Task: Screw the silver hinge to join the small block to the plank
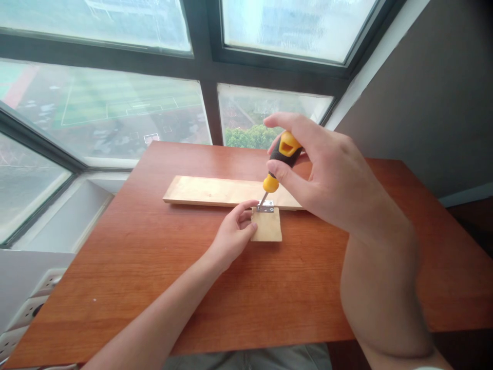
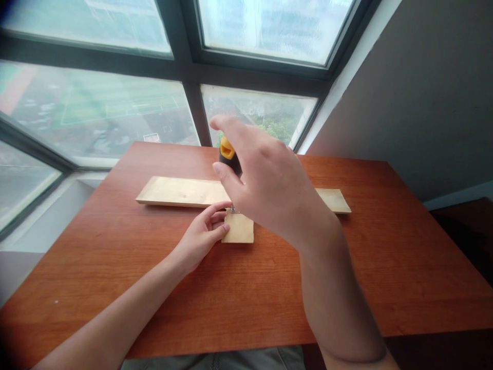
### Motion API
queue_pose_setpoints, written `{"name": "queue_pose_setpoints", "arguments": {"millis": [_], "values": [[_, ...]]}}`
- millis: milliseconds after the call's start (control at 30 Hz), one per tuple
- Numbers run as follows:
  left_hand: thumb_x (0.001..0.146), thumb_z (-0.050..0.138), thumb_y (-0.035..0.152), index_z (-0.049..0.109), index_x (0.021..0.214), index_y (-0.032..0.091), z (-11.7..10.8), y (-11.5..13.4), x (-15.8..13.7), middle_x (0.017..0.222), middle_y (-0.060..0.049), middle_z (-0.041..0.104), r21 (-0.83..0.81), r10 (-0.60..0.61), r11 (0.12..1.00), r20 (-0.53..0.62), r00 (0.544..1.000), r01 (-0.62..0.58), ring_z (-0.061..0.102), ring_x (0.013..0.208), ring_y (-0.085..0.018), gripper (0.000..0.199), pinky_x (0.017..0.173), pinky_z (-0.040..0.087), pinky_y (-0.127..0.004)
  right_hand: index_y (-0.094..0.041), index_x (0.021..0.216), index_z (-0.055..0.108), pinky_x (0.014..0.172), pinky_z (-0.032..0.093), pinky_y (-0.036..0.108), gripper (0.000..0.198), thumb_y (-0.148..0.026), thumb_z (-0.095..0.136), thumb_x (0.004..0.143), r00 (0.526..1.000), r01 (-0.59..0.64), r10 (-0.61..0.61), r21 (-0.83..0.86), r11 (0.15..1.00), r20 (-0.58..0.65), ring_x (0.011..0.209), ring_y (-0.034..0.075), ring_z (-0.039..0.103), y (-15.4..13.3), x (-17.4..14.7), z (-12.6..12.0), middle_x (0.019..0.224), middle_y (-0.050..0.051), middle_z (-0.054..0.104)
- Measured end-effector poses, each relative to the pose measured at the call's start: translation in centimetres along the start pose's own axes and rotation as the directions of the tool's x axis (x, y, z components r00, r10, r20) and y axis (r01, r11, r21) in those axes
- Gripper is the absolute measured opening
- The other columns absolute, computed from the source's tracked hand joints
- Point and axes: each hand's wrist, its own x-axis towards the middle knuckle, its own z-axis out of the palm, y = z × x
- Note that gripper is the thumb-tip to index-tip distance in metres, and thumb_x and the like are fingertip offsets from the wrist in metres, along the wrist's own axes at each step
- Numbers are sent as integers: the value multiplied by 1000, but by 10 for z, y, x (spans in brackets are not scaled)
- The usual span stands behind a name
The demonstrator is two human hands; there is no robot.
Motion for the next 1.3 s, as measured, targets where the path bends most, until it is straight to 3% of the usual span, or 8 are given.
{"name": "queue_pose_setpoints", "arguments": {"millis": [133,300,433,600,833,967,1133,1300], "values": [[75,66,14,54,125,19,-1,0,0,117,-11,67,-6,-2,1000,12,1000,2,65,104,-23,52,78,51,-27,-24,129,52,83,51,42,42,-33,58,89,998,-56,54,-61,997,-36,97,26,64,1,2,3,114,5,68],[74,67,15,55,124,20,-1,-1,0,114,-10,68,3,6,1000,-4,1000,-6,66,101,-22,52,79,51,-28,-21,140,43,87,50,35,54,-17,52,87,1000,-1,0,36,999,25,96,21,66,-2,-2,-3,133,7,60],[74,67,16,54,125,19,-1,0,0,117,-11,66,8,10,1000,-2,1000,-10,65,101,-22,53,80,52,-29,-24,134,49,87,50,37,49,-18,55,86,1000,20,-20,4,1000,-4,100,22,66,-1,-3,-5,121,2,67],[75,66,14,53,126,18,-1,0,0,118,-11,66,-2,10,1000,20,1000,-10,65,103,-23,53,80,51,-28,-23,132,52,78,51,39,45,-26,60,87,1000,-23,22,-57,998,-16,97,26,66,1,-1,-2,113,3,70],[74,66,13,54,126,18,-1,-1,0,116,-11,67,-9,14,1000,9,1000,-14,64,107,-24,54,81,51,-29,-22,138,44,91,50,35,54,-13,50,86,999,39,-40,38,999,37,98,19,65,-1,-4,-7,136,5,57],[74,66,13,54,127,18,-1,0,0,117,-11,67,-10,7,1000,11,1000,-7,65,105,-24,54,79,51,-28,-22,134,48,85,51,36,46,-20,55,89,998,53,-54,11,999,41,98,21,64,1,-3,-5,122,5,64],[76,65,13,53,127,18,-1,-1,0,119,-11,65,3,1,1000,7,1000,-1,65,103,-22,53,78,51,-27,-21,123,56,73,49,37,36,-40,54,93,1000,-22,21,-82,996,-16,82,21,62,4,1,1,97,5,66],[75,65,13,54,125,19,-2,-3,2,118,-10,66,-11,14,1000,18,1000,-14,65,102,-22,51,80,52,-28,-19,132,46,79,50,35,43,-23,51,90,999,-18,17,20,1000,31,92,21,64,0,-1,-1,113,7,65]]}}
